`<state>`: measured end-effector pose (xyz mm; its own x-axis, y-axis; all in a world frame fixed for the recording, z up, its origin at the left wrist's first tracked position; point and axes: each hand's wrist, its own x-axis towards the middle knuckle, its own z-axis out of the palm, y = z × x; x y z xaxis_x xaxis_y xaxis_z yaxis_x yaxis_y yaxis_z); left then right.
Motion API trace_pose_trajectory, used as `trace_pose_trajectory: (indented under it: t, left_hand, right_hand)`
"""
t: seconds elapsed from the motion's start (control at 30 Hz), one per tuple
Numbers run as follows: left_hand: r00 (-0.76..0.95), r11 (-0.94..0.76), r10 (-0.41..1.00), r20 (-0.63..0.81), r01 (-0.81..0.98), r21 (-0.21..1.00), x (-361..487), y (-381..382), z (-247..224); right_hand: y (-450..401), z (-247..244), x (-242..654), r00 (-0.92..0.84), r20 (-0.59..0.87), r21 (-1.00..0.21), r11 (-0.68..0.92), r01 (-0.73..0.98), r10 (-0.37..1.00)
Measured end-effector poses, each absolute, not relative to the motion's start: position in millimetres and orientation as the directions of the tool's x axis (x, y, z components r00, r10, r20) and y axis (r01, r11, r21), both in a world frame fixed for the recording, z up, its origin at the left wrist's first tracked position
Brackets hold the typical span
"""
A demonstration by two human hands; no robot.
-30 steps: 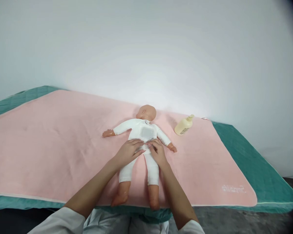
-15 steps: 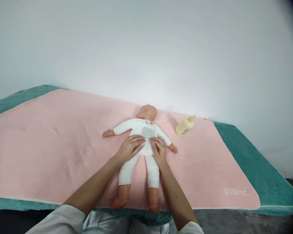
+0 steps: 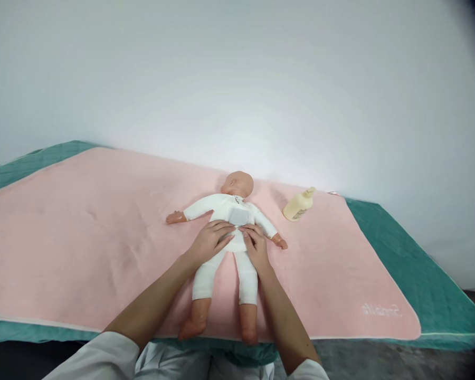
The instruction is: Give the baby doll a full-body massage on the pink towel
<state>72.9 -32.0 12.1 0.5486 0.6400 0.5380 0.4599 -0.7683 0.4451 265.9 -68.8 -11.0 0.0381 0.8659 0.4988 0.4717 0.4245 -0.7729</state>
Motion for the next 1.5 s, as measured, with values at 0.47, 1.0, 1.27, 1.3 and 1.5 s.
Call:
trace_pose_trajectory:
  t: [0.47,1.0,1.27,1.3,1.5]
  left_hand:
    - [0.64,-0.814,0.579,0.504,0.485,0.319,75,-20,24]
    - [0.649,-0.765,0.643,0.407,0.569,0.302,83,-20,20]
    - [0.656,-0.778,0.626,0.421,0.564,0.276,83,-15,29]
    - [0.654,-0.779,0.624,0.427,0.562,0.278,83,-13,29]
    - [0.652,-0.766,0.64,0.407,0.581,0.275,86,-4,25]
  right_hand:
    - [-60,-8,272,-0.024,0.519,-0.742,0.464,0.484,0.855]
    - [-57,-12,273,-0.053,0.43,-0.788,0.404,0.465,0.901]
    - [-57,-7,272,-0.039,0.444,-0.795,0.414,0.443,0.895]
    - [-55,-6,272,-0.041,0.442,-0.797,0.413,0.44,0.896]
    - [-46,3,272,-0.088,0.39,-0.803,0.385,0.455,0.917]
